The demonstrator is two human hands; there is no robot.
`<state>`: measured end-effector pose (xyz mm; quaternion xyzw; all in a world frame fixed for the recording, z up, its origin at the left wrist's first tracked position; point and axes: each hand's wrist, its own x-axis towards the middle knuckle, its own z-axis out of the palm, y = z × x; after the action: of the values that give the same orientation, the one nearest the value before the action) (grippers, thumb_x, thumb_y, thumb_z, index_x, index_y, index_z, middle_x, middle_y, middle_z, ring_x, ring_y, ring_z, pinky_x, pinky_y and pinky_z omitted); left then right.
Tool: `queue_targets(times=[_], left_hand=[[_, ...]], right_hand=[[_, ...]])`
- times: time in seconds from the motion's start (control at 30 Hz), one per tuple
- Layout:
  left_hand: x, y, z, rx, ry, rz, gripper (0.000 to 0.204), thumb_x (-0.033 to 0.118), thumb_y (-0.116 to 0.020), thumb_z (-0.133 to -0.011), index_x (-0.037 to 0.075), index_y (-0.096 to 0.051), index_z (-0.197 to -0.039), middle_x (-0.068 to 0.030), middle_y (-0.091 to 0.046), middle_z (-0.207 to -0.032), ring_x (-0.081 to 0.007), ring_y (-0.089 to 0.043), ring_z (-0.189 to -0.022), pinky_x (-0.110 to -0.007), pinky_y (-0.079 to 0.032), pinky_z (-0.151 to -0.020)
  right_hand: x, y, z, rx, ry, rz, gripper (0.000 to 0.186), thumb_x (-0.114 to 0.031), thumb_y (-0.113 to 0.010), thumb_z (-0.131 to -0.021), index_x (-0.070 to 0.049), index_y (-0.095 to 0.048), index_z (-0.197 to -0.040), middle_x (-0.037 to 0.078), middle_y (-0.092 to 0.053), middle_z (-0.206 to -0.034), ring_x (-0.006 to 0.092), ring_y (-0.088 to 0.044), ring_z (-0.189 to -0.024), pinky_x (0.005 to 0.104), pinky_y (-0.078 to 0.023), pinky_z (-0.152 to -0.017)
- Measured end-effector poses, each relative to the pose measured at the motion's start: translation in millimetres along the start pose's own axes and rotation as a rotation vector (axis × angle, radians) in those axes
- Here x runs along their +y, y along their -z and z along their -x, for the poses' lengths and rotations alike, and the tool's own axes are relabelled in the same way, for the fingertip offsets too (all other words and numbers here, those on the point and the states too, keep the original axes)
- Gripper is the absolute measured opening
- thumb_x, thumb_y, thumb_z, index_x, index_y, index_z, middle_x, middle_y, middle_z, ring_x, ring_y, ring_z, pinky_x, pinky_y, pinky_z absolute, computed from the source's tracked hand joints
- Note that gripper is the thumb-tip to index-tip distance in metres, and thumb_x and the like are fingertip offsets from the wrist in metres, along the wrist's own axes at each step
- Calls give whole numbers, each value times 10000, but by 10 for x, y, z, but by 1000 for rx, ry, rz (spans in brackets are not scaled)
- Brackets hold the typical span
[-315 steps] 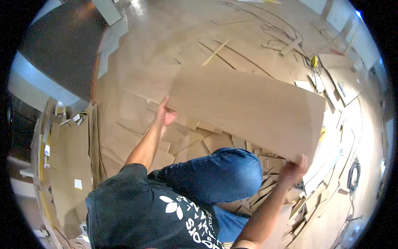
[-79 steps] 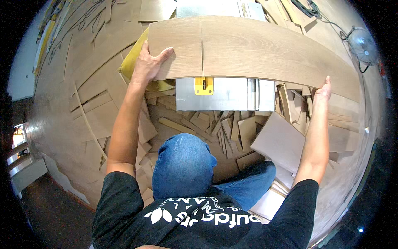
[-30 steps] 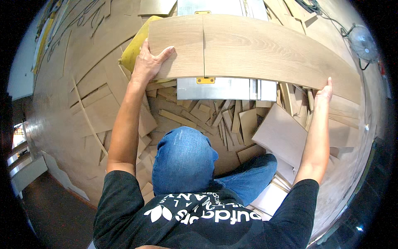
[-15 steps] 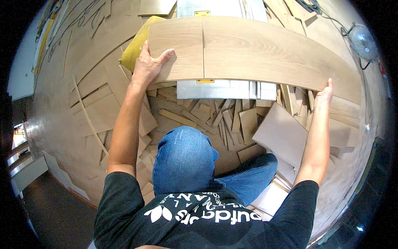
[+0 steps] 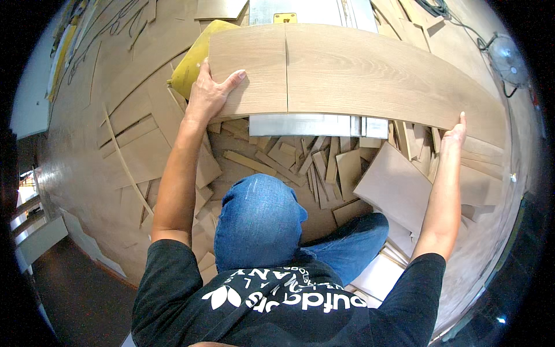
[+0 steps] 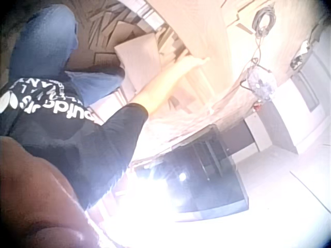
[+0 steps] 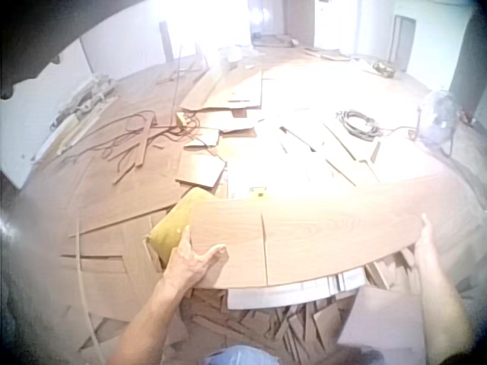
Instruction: The person uses a table saw to cut laminate flooring planks and then gathers the cut pieces and offcuts into a stack.
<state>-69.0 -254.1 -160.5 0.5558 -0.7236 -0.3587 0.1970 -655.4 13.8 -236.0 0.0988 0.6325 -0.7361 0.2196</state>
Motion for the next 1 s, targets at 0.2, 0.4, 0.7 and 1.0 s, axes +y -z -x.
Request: queue_targets(times=[0.2, 0.4, 0.7, 1.0], left_hand=[[19, -7, 59, 9, 32, -6, 896, 525, -744, -733, -63, -360, -1290, -289, -635, -987, -362, -677, -853, -413, -563, -781], [49, 23, 97, -55, 96, 47, 797, 521, -750, -729, -1, -404, -1222, -284, -635, -986, -353, -677, -845, -413, -564, -775], [67, 41, 153, -47, 51, 45, 817, 515, -749, -733, -13, -391, -1243, -279, -638, -977, -346, -678, -854, -411, -565, -774], [38, 13, 204, -12, 36, 25, 856, 530, -746, -730, -10, -374, -1281, -291, -635, -974, -355, -680, -848, -432, -571, -763]], right_hand=[[15, 77, -56, 65, 9, 34, 467, -425, -625, -865, -67, -582, -1162, 92, -621, -1148, 280, -580, -1040, 441, -463, -912], [17, 141, -67, -9, 9, -7, 431, -416, -622, -873, -85, -590, -1147, 89, -618, -1167, 277, -580, -1051, 443, -459, -927], [11, 153, 67, -57, 27, -25, 461, -387, -626, -875, -63, -552, -1195, 102, -604, -1191, 280, -568, -1084, 461, -453, -946], [10, 221, -38, 29, -6, -47, 410, -383, -612, -882, -89, -577, -1165, 85, -622, -1169, 273, -588, -1047, 445, -490, -884]])
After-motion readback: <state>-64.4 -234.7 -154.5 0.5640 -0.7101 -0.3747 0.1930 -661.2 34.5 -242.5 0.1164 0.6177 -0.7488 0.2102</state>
